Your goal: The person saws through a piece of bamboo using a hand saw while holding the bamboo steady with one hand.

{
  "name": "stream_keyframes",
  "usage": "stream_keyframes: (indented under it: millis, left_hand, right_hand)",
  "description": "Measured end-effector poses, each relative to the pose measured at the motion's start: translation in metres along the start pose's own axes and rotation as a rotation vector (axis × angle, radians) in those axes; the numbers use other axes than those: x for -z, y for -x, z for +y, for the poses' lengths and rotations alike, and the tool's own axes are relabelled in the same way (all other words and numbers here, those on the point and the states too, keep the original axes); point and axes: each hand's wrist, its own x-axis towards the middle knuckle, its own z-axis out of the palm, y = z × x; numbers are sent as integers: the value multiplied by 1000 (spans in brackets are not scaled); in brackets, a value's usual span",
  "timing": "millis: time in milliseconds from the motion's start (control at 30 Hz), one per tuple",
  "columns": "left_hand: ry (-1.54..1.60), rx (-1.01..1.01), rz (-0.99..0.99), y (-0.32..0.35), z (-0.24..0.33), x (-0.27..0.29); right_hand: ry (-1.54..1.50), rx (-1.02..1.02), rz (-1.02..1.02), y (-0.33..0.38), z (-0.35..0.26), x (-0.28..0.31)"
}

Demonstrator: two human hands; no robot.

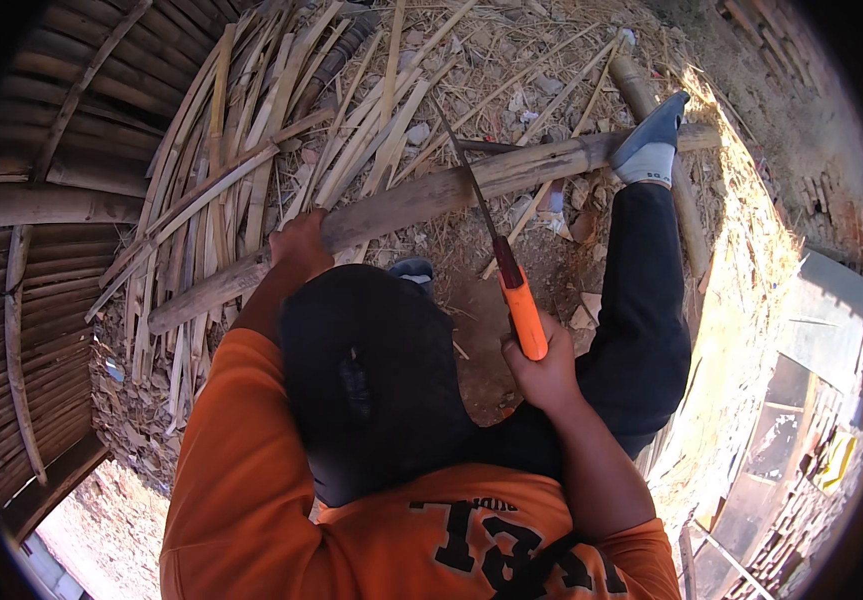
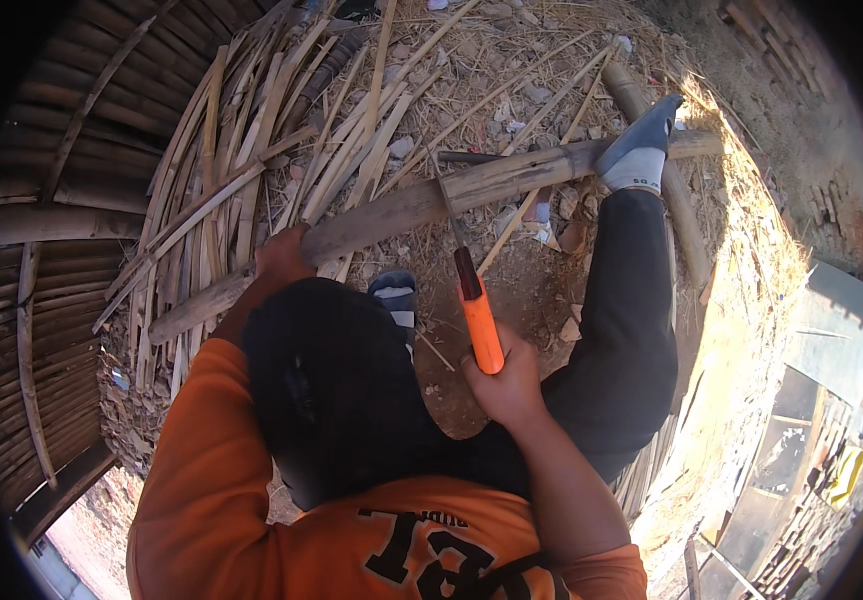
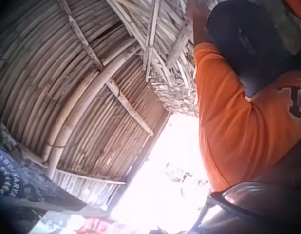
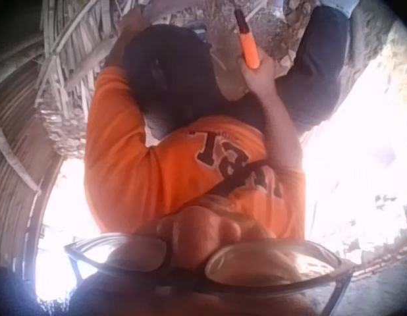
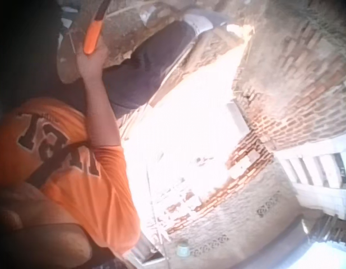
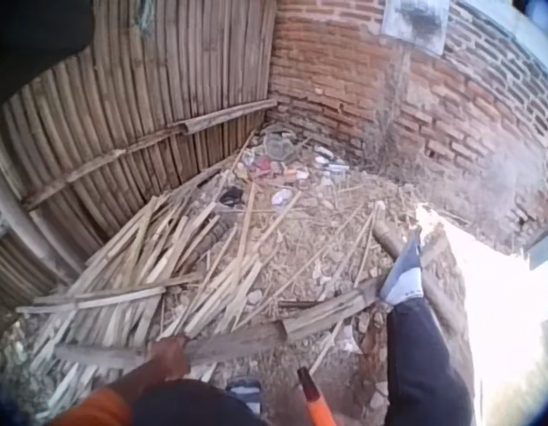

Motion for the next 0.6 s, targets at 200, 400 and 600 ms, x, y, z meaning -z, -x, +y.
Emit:
stream_keyframes:
  millis: [200, 400, 600]
  left_hand:
    - [-2, 33, -22, 0, -6, 6]
    - [30, -19, 66, 2, 3, -5]
    - [16, 7, -79, -5, -8, 5]
  right_hand:
    - [-216, -172, -37, 60, -23, 56]
    - [-246, -239, -15, -57, -11, 18]
    - [-20, -57, -30, 16, -18, 48]
